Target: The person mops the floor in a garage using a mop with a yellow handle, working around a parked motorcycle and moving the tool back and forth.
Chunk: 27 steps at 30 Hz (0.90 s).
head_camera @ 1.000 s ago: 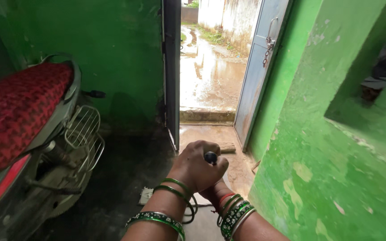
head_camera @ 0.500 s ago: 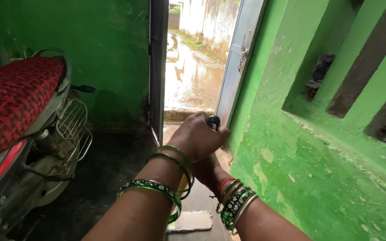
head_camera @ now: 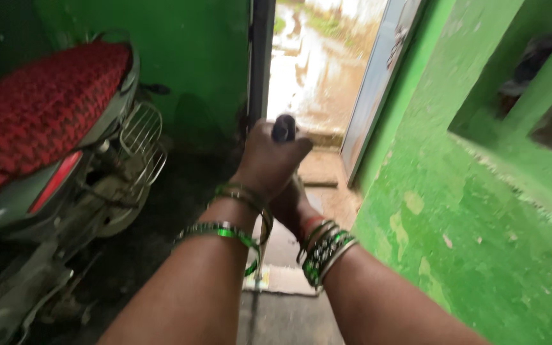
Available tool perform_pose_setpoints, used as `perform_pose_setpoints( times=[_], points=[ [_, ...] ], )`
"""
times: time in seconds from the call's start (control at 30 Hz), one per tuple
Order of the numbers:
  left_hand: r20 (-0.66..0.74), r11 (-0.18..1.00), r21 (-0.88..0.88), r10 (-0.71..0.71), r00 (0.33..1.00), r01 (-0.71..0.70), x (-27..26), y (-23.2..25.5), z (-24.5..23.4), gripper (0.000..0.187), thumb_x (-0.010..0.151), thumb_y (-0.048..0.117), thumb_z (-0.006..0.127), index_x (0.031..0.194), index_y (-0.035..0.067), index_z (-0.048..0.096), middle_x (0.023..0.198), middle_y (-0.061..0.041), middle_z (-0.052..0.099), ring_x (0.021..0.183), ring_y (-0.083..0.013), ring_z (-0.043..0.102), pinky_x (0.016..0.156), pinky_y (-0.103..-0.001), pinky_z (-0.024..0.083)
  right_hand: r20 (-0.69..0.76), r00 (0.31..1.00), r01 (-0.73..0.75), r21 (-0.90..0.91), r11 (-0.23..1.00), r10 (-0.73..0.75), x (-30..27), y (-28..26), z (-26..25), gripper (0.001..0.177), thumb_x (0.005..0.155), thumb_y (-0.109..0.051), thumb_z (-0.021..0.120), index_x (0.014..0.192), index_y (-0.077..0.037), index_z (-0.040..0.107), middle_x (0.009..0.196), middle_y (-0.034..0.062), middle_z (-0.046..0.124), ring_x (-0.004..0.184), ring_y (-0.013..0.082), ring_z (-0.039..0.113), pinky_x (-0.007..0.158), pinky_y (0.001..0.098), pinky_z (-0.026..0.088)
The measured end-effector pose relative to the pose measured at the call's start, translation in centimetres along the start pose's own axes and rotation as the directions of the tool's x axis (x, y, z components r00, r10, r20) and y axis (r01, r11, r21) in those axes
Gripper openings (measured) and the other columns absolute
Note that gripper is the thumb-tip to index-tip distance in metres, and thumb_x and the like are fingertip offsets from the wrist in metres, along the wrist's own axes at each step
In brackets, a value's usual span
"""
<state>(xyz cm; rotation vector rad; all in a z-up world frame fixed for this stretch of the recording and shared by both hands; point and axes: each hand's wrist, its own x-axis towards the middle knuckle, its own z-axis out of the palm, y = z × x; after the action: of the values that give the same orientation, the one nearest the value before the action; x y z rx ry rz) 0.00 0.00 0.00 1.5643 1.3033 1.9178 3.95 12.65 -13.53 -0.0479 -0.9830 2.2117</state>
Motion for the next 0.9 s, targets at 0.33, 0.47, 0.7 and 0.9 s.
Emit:
perform_pose_setpoints(
  times=[0.33,0.47,0.7,0.9],
  points=[
    [-0.145,0.994,0.112,0.015,0.989,0.001,0.0,2.6,1.9,0.026,0.076,0.025,0.072,0.064,0.003,0.063,0.061,-0.001,0.063,0.055,-0.0097,0.058,0.054,-0.032,0.05,0.181,0.981,0.075,-0.052,0.996,-0.065,1.4,-1.1,-0.6,0.03,0.109,-0.027,0.055,0.126,-0.002,0.056,0.108,0.0115,0.064,0.094,0.0209,0.067,0.081,0.0366,0.057],
    [-0.165,0.968,0.247,-0.001,0.986,0.043,-1.2,3.6,2.6,0.028,0.075,0.031,0.072,0.068,0.005,0.065,0.064,-0.005,0.068,0.059,-0.0127,0.067,0.06,-0.032,0.056,0.308,0.934,0.267,-0.266,0.926,-0.181,-0.5,-1.6,-0.4,0.027,0.107,-0.018,0.059,0.129,-0.005,0.052,0.112,0.0077,0.062,0.1,0.0166,0.062,0.083,0.0338,0.055],
    [0.045,0.914,0.404,-0.043,0.998,0.021,-4.4,3.9,4.0,0.034,0.078,0.037,0.067,0.069,0.004,0.068,0.07,-0.009,0.073,0.067,-0.0188,0.074,0.067,-0.035,0.061,0.193,0.976,0.129,-0.153,0.98,-0.099,-5.6,-1.4,0.0,0.031,0.101,-0.024,0.056,0.125,-0.006,0.049,0.109,0.006,0.06,0.105,0.0152,0.059,0.089,0.0316,0.052],
    [0.018,0.902,0.428,0.051,0.999,-0.053,-7.2,3.1,4.5,0.03,0.075,0.036,0.07,0.072,0.007,0.069,0.072,-0.009,0.074,0.067,-0.0209,0.074,0.07,-0.035,0.06,0.229,0.971,-0.103,0.143,0.984,0.069,-7.0,0.9,-3.6,0.035,0.105,-0.028,0.054,0.13,-0.004,0.045,0.116,0.0112,0.056,0.113,0.0181,0.056,0.1,0.0326,0.048]
  ],
)
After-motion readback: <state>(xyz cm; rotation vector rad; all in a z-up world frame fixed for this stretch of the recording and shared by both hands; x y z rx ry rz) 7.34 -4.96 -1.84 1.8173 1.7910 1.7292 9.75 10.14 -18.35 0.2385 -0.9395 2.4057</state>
